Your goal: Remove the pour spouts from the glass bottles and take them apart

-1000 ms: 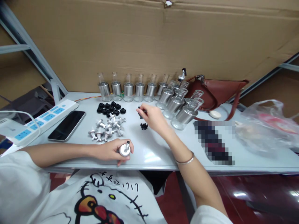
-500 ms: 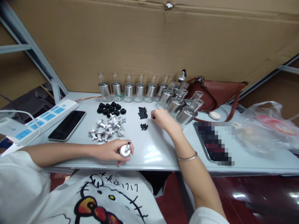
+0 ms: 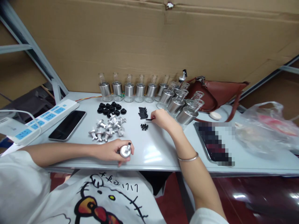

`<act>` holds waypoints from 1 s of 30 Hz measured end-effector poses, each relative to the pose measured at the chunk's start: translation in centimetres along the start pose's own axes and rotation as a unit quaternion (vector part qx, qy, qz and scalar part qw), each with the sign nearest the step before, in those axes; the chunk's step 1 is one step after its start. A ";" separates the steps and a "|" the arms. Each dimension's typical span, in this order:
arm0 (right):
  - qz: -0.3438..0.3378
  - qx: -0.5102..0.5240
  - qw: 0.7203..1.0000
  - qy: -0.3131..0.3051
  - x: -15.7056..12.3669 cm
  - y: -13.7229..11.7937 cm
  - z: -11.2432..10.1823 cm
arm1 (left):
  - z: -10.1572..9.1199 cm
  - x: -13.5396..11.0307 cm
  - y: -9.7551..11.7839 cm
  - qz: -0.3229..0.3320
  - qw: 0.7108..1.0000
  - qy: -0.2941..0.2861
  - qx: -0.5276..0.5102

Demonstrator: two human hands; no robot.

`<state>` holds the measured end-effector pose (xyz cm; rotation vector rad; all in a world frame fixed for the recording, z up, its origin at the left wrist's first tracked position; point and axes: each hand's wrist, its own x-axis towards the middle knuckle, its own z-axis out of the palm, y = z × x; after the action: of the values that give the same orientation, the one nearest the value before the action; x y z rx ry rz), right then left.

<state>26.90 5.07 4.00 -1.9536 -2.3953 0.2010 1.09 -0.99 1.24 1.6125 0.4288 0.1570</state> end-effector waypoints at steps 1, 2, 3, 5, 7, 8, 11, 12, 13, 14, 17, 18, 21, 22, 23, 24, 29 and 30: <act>-0.001 0.000 1.000 0.001 0.1 0.0 0.0 | 0.0 0.0 0.0 0.000 1.000 0.001 0.000; -0.002 0.000 1.000 0.002 0.1 0.0 0.1 | 0.0 0.0 0.1 0.000 1.000 0.001 -0.001; -0.003 -0.001 1.000 0.003 0.2 -0.1 0.1 | 0.0 0.0 0.1 -0.001 1.000 0.001 0.000; -0.007 -0.001 1.000 0.005 0.2 -0.4 0.0 | 0.1 0.0 0.2 -0.001 1.000 0.000 0.002; -0.012 0.002 1.000 0.004 0.1 -0.8 -0.2 | 0.1 0.0 0.2 -0.001 1.000 0.002 0.004; -0.014 0.003 1.000 0.004 0.1 -1.0 -0.2 | 0.1 0.1 0.2 0.000 1.000 0.003 0.006; -0.018 0.007 1.000 0.011 0.2 -1.0 0.2 | 0.1 0.0 0.2 0.001 1.000 0.002 0.006; -0.023 0.008 1.000 0.018 0.3 -0.8 0.4 | 0.1 0.0 0.2 0.000 1.000 0.002 0.006; -0.030 0.008 0.999 0.029 0.4 -0.7 0.7 | 0.1 0.0 0.2 -0.001 1.000 0.002 0.005; -0.041 0.008 0.998 0.044 0.6 -0.4 1.0 | 0.0 0.0 0.2 -0.002 1.000 0.003 0.005; -0.092 0.001 0.991 0.093 1.1 0.2 1.9 | 0.0 0.0 0.1 -0.002 1.000 0.003 0.008; -0.108 0.000 0.989 0.105 1.2 0.3 2.2 | 0.0 0.0 0.1 -0.001 1.000 0.003 0.009; -0.130 0.003 0.984 0.126 1.6 0.5 2.6 | 0.0 0.1 0.1 -0.003 1.000 0.000 0.014; -0.129 0.005 0.983 0.131 1.7 0.4 2.6 | 0.0 0.1 0.1 -0.005 1.000 0.000 0.015; -0.127 0.005 0.983 0.135 1.8 0.4 2.6 | 0.0 0.1 0.0 -0.005 1.000 0.000 0.016; -0.122 0.004 0.983 0.136 1.9 0.3 2.6 | 0.0 0.1 0.0 -0.004 1.000 0.000 0.017; -0.114 -0.018 0.984 0.134 2.1 0.0 2.7 | 0.0 0.0 0.1 -0.003 1.000 0.000 0.013; -0.113 -0.026 0.984 0.133 2.1 -0.1 2.8 | 0.0 0.0 0.1 -0.005 1.000 0.001 0.012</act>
<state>26.04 6.90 1.15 -1.5887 -2.4338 -0.1248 1.13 -0.97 1.29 1.6337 0.4405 0.1461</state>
